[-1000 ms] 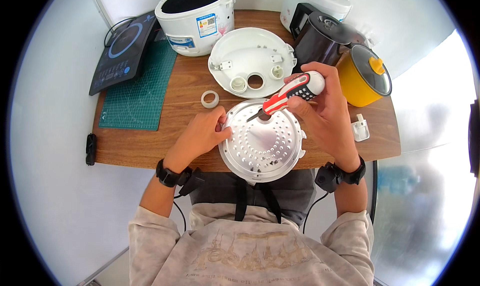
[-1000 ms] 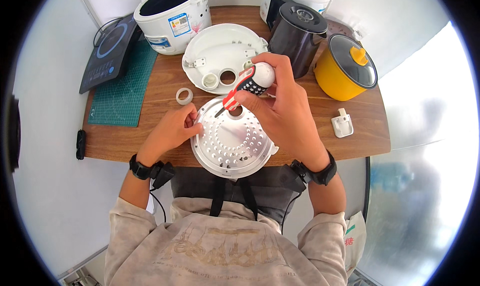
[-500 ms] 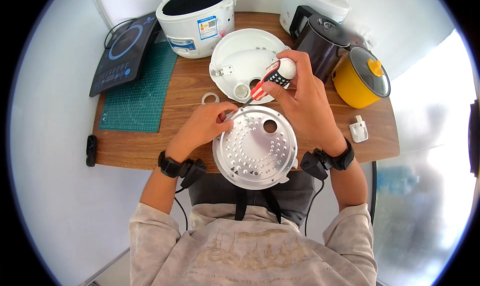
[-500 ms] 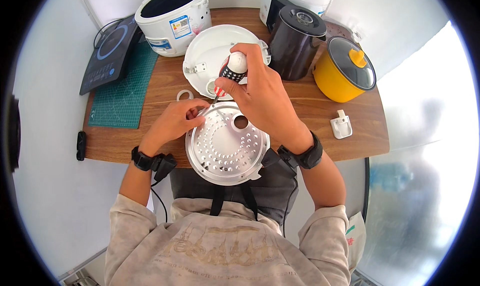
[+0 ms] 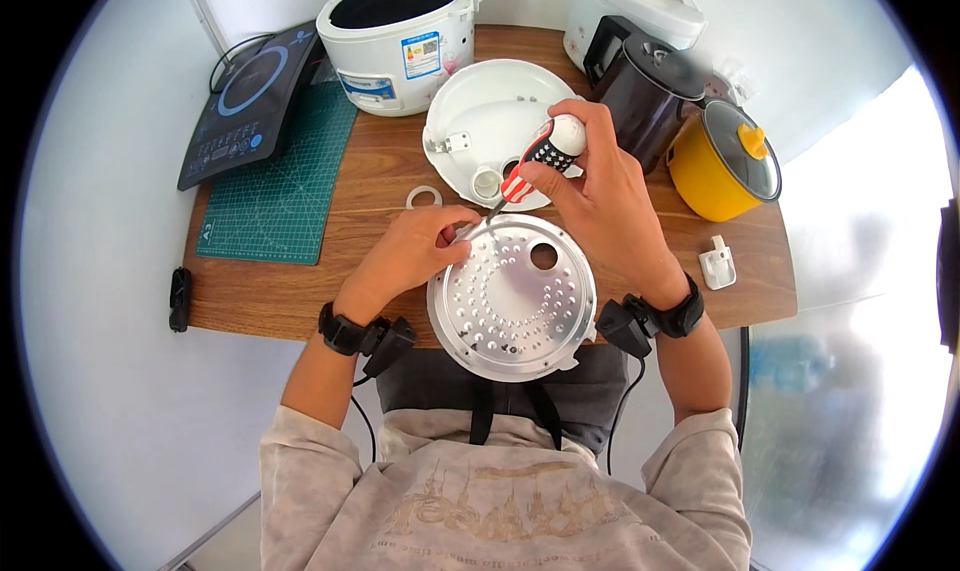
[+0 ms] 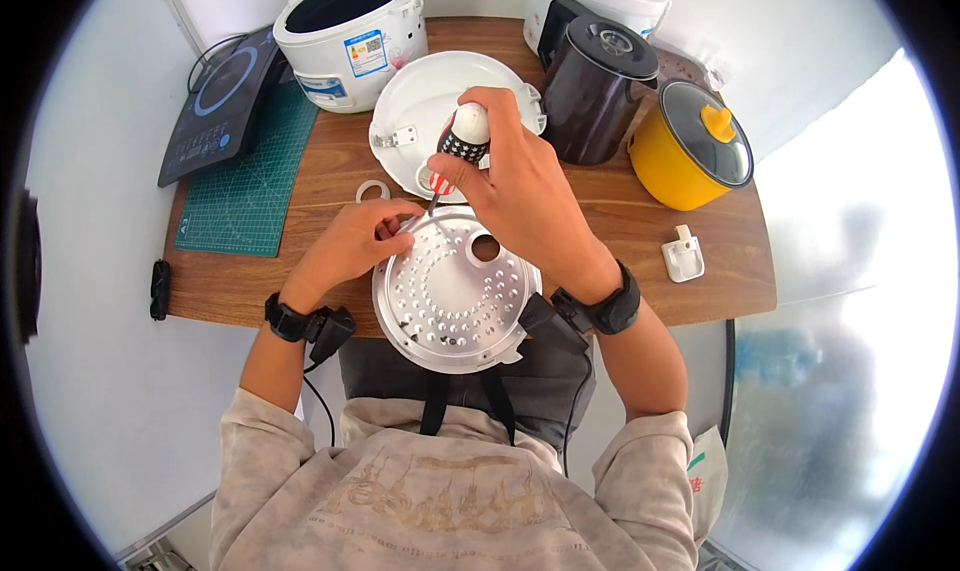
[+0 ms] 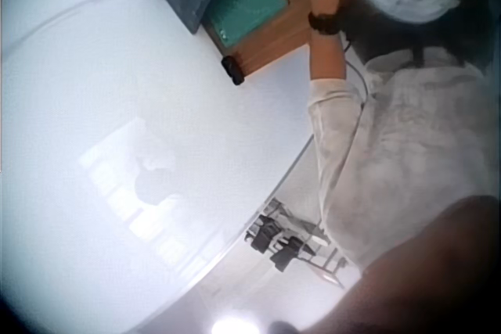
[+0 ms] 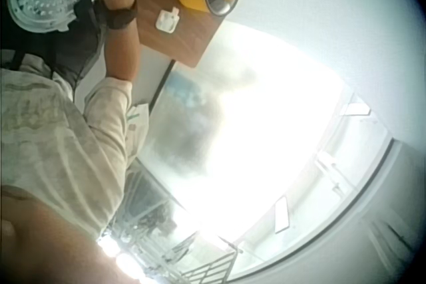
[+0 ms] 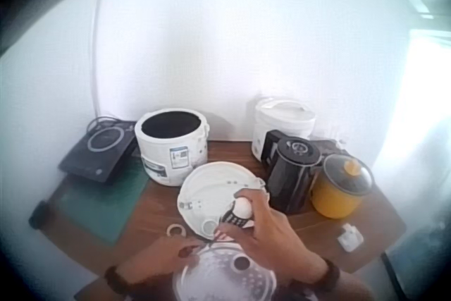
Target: The person disassembles a white plastic appliance lid using a screwdriver. They remove screws from the lid, separate the inner and outer components, and place the parts on the table.
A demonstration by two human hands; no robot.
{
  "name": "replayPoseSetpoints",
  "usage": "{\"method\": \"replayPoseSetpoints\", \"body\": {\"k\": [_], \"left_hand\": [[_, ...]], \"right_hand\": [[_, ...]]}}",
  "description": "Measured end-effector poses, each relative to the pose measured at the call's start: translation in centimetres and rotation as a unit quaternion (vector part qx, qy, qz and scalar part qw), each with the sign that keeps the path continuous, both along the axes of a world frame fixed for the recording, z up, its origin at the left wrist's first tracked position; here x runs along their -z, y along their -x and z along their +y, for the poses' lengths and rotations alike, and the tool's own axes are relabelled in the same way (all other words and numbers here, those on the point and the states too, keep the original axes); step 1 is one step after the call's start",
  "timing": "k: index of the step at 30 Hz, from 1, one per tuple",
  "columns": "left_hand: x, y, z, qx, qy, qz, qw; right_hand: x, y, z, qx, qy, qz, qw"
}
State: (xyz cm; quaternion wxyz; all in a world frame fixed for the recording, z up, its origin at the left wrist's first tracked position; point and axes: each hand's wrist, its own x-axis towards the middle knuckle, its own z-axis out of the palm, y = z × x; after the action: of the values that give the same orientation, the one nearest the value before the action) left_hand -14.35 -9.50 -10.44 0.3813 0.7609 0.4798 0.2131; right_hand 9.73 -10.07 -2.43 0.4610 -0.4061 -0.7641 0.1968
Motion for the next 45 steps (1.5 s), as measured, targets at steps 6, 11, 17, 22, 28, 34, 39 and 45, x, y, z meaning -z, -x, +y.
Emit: {"method": "replayPoseSetpoints", "body": {"k": [6, 11, 17, 22, 28, 34, 39, 45], "left_hand": [[0.6, 1.8, 0.0, 0.003, -0.009, -0.006, 1.0], [2.0, 2.5, 0.3, 0.019, -0.067, -0.026, 0.997], [3.1, 2.6, 1.3, 0.023, -0.049, 0.017, 0.998], [3.6, 2.3, 2.4, -0.014, 0.01, -0.007, 1.0], [4.5, 3.5, 4.3, 0.006, -0.008, -0.007, 1.0], [4.9, 4.8, 5.0, -0.003, 0.021, -0.024, 0.999], [5.4, 5.8, 5.6, -0.005, 0.01, -0.023, 1.0], [4.9, 5.5, 5.7, -0.011, 0.002, -0.026, 1.0]], "right_hand": [[0.2, 1.9, 0.2, -0.016, 0.02, -0.014, 1.0], [0.8, 2.8, 1.0, -0.022, 0.019, -0.008, 1.0], [0.8, 3.9, 3.0, 0.081, -0.157, -0.18, 0.968], [-0.3, 4.2, 4.5, 0.09, -0.16, -0.267, 0.946], [-0.2, 5.1, 5.9, -0.02, -0.127, -0.176, 0.976], [1.2, 6.3, 7.9, -0.036, -0.003, -0.158, 0.987], [0.1, 8.6, 7.3, 0.126, 0.005, -0.328, 0.936], [0.9, 7.8, 7.5, 0.037, -0.069, -0.203, 0.976]]}}
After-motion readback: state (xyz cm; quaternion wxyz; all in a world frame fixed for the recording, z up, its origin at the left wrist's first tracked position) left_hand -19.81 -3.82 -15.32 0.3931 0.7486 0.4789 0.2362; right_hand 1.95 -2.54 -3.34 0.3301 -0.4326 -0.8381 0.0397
